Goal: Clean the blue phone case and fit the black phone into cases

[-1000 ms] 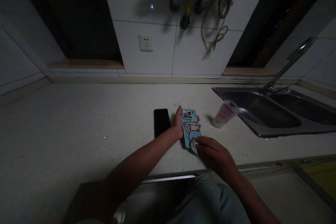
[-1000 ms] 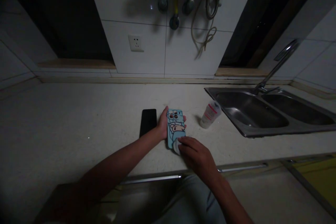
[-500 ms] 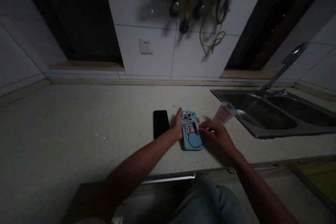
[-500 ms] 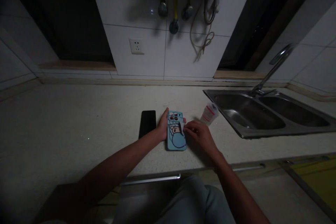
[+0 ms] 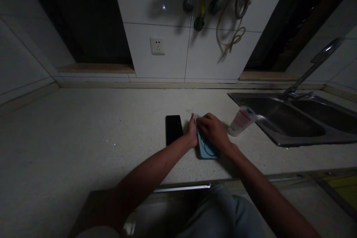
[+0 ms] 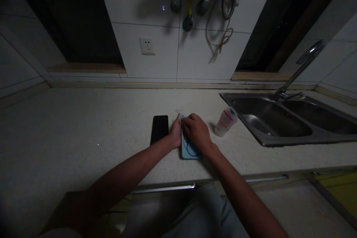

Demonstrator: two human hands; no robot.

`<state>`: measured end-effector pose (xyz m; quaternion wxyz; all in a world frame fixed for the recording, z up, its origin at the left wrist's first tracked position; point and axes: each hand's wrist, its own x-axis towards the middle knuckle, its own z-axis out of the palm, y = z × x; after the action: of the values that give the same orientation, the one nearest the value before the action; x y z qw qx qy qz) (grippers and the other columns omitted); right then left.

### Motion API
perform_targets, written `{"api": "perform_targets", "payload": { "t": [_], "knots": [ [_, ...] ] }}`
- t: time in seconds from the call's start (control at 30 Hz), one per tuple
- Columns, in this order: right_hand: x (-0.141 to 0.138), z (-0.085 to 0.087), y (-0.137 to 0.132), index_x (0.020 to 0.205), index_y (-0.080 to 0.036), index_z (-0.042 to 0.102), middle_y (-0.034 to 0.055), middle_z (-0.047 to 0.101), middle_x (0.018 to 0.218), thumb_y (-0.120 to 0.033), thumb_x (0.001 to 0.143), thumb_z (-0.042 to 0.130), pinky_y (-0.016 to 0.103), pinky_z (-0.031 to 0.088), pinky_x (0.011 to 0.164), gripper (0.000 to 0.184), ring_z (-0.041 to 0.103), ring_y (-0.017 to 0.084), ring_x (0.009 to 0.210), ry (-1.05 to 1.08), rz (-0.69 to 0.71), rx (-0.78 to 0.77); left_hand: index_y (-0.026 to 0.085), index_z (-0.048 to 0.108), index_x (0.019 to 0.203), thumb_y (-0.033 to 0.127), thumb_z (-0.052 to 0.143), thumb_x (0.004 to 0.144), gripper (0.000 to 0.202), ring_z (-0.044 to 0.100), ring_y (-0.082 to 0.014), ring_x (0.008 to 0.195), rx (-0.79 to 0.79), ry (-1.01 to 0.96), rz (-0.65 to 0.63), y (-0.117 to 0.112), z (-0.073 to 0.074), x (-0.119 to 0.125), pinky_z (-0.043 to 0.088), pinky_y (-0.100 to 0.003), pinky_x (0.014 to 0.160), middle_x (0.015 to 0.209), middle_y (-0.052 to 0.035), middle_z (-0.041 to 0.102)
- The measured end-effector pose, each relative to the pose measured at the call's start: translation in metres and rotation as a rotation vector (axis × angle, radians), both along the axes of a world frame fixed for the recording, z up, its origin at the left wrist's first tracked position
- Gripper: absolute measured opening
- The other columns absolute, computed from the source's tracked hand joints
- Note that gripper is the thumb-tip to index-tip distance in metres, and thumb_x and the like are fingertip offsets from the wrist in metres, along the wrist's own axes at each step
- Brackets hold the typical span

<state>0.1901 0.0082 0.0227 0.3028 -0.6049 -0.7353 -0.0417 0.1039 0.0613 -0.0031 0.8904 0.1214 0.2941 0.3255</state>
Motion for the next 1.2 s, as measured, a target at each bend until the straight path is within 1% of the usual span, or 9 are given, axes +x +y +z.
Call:
{"api": "perform_targets", "payload": {
  "t": [0.2, 0.4, 0.53, 0.67, 0.77, 0.87, 0.97, 1.1, 1.2],
  "knots": [
    [0.009, -0.005, -0.025, 0.093, -0.021, 0.076, 0.0077, 0.064, 0.090, -0.018, 0.092, 0.058, 0.029, 0.044, 0.070, 0.018, 0.060, 0.021, 0.083, -0.086, 0.107, -0.035, 0.016, 0.062, 0.068, 0.060, 0.037, 0.096, 0.058, 0.066, -0.0205, 0.064, 0.035, -0.061, -0.070, -0.001, 0.001, -0.001, 0.053, -0.030, 0.068, 0.059, -0.0057, 0.063],
    [0.022, -0.012, -0.066, 0.103, -0.020, 0.074, 0.0074, 0.067, 0.089, -0.020, 0.096, 0.057, 0.028, 0.047, 0.070, 0.019, 0.063, 0.019, 0.080, -0.048, 0.235, -0.141, 0.010, 0.065, 0.088, 0.067, 0.022, 0.095, 0.072, 0.067, -0.0246, 0.065, 0.087, -0.094, -0.150, -0.002, 0.002, -0.005, 0.054, -0.037, 0.065, 0.074, -0.0150, 0.070],
    [0.025, -0.014, -0.093, 0.102, -0.019, 0.073, 0.0072, 0.067, 0.087, -0.025, 0.097, 0.055, 0.027, 0.048, 0.069, 0.019, 0.064, 0.019, 0.078, 0.042, 0.260, -0.166, 0.012, 0.062, 0.093, 0.067, 0.028, 0.093, 0.065, 0.067, -0.0246, 0.067, 0.108, -0.095, -0.128, -0.004, 0.003, -0.005, 0.056, -0.040, 0.068, 0.075, -0.0132, 0.067],
    [0.019, -0.007, -0.109, 0.094, -0.019, 0.071, 0.0041, 0.065, 0.076, -0.031, 0.099, 0.052, 0.026, 0.047, 0.065, 0.023, 0.061, 0.016, 0.069, 0.226, 0.173, -0.153, 0.017, 0.057, 0.099, 0.071, 0.043, 0.088, 0.057, 0.065, -0.0220, 0.067, 0.142, -0.021, -0.060, -0.009, 0.004, -0.002, 0.057, -0.040, 0.071, 0.069, -0.0033, 0.059],
    [0.010, 0.000, -0.113, 0.088, -0.020, 0.069, 0.0035, 0.067, 0.076, -0.039, 0.097, 0.053, 0.026, 0.047, 0.063, 0.027, 0.061, 0.016, 0.067, 0.388, 0.072, -0.157, 0.020, 0.053, 0.101, 0.076, 0.055, 0.080, 0.060, 0.061, -0.0186, 0.062, 0.183, 0.041, -0.044, -0.012, 0.002, -0.001, 0.056, -0.036, 0.067, 0.068, 0.0013, 0.054],
    [0.002, 0.001, -0.111, 0.087, -0.020, 0.067, 0.0005, 0.064, 0.071, -0.049, 0.089, 0.061, 0.025, 0.043, 0.055, 0.030, 0.055, 0.015, 0.059, 0.482, -0.033, -0.187, 0.021, 0.054, 0.094, 0.079, 0.061, 0.073, 0.062, 0.056, -0.0150, 0.057, 0.239, 0.086, -0.028, -0.013, -0.001, 0.000, 0.052, -0.030, 0.061, 0.066, 0.0028, 0.052],
    [0.002, -0.001, -0.108, 0.083, -0.020, 0.063, -0.0023, 0.058, 0.064, -0.052, 0.082, 0.066, 0.025, 0.039, 0.051, 0.031, 0.051, 0.014, 0.054, 0.481, -0.109, -0.180, 0.020, 0.053, 0.082, 0.078, 0.067, 0.069, 0.061, 0.051, -0.0125, 0.052, 0.303, 0.099, -0.055, -0.013, -0.003, 0.001, 0.048, -0.027, 0.058, 0.060, 0.0039, 0.050],
    [0.018, -0.007, -0.103, 0.069, -0.022, 0.056, -0.0026, 0.053, 0.056, -0.050, 0.081, 0.059, 0.026, 0.036, 0.051, 0.031, 0.049, 0.014, 0.052, 0.452, -0.244, -0.118, 0.018, 0.057, 0.081, 0.062, 0.078, 0.070, 0.050, 0.055, -0.0117, 0.061, 0.458, 0.021, -0.001, -0.010, 0.000, 0.002, 0.048, -0.025, 0.067, 0.066, 0.0018, 0.057],
    [0.037, -0.013, -0.100, 0.067, -0.022, 0.055, -0.0011, 0.055, 0.055, -0.051, 0.079, 0.054, 0.027, 0.035, 0.051, 0.031, 0.051, 0.016, 0.051, 0.444, -0.340, -0.122, 0.017, 0.062, 0.089, 0.044, 0.080, 0.075, 0.035, 0.062, -0.0156, 0.076, 0.530, 0.101, 0.015, -0.003, 0.004, -0.002, 0.049, -0.028, 0.077, 0.080, -0.0028, 0.067]
  ]
}}
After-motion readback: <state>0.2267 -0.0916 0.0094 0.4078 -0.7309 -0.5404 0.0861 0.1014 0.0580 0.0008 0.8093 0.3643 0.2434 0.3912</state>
